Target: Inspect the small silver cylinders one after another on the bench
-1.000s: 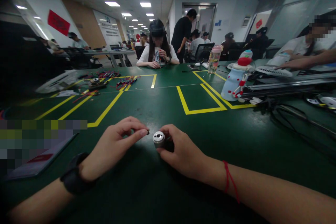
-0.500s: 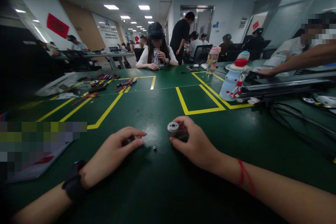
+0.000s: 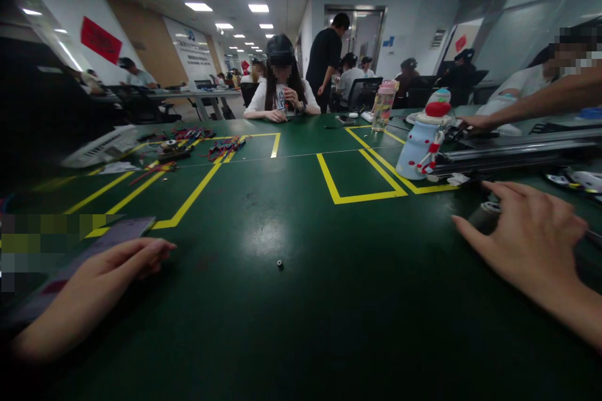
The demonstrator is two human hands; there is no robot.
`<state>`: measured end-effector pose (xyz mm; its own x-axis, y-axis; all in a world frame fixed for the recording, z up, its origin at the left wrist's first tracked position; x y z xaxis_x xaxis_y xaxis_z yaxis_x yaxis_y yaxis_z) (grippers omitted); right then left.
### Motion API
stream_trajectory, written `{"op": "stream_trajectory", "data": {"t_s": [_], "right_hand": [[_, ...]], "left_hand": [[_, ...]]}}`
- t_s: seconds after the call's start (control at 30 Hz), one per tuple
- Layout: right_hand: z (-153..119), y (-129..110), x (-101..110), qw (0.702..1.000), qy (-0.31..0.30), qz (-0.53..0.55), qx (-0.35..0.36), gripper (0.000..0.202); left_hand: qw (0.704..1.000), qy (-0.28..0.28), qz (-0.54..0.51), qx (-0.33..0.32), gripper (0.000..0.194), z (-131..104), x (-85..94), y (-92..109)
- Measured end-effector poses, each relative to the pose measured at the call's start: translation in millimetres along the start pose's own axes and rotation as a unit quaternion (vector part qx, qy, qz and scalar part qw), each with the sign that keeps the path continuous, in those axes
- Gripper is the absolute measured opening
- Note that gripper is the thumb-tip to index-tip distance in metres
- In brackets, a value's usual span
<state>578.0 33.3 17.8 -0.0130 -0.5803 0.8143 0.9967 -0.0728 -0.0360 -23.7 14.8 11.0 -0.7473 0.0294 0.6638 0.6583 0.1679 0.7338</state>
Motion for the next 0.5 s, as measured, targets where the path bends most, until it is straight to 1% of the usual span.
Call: {"op": "stream_trajectory", "data": {"t_s": [0.03,0.07,0.1,0.13,0.17,0.2,0.23,0.27,0.3,0.33,0.37,0.4,0.43,0.47,0.5], "right_hand": [[0,-30,4,0.999,-0.005,0.001,0.039,0.073],[0,-63,7,0.995,-0.041,0.043,0.085,0.063],[-2,-99,7,0.975,-0.122,0.116,0.148,0.051],[-5,-135,6,0.939,-0.216,0.185,0.194,0.045],[-8,-169,5,0.905,-0.280,0.241,0.212,0.042],[-12,-200,3,0.879,-0.310,0.282,0.226,0.042],[-15,-227,1,0.862,-0.327,0.305,0.239,0.042],[-18,-248,-1,0.851,-0.332,0.321,0.249,0.039],[-19,-264,-3,0.845,-0.331,0.330,0.259,0.033],[-20,-274,-5,0.841,-0.330,0.337,0.266,0.026],[-19,-277,-5,0.836,-0.331,0.345,0.269,0.020],[-16,-274,-5,0.834,-0.330,0.354,0.264,0.018],[-11,-264,-3,0.839,-0.321,0.360,0.252,0.019],[-6,-248,0,0.851,-0.300,0.361,0.234,0.020],[2,-227,4,0.873,-0.264,0.352,0.211,0.022]], "left_hand": [[1.000,0.000,0.018,0.002,0.047,0,-1.4,1],[0.999,-0.002,0.036,0.005,0.048,0,-2.6,3],[0.999,-0.006,0.050,0.007,0.049,0,-3.7,5],[0.998,-0.012,0.061,0.007,0.049,-1,-4.6,7],[0.998,-0.019,0.068,0.006,0.049,-2,-5.3,9],[0.997,-0.025,0.073,0.003,0.048,-3,-5.8,10],[0.997,-0.030,0.077,0.001,0.046,-4,-6.1,11],[0.996,-0.034,0.080,-0.001,0.045,-4,-6.1,12],[0.996,-0.034,0.083,-0.003,0.045,-5,-5.9,12],[0.996,-0.033,0.086,-0.003,0.045,-5,-5.5,12],[0.996,-0.033,0.087,-0.003,0.045,-6,-5.0,12],[0.996,-0.032,0.088,-0.003,0.045,-6,-4.7,12],[0.996,-0.032,0.088,-0.002,0.045,-7,-4.4,11],[0.996,-0.031,0.088,-0.001,0.045,-7,-4.2,10],[0.996,-0.031,0.086,0.001,0.045,-7,-4.3,10]]}}
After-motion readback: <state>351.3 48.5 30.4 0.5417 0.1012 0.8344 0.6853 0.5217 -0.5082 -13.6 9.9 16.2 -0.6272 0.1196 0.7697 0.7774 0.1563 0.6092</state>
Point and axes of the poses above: each hand's wrist, its own z-axis towards the middle knuckle, its own x-axis out of the back of the hand, y = z × x, the point moved 2 cm from there along z, towards the middle knuckle, and after that the axes turned 6 degrees about -y, right-handed, at the moved point
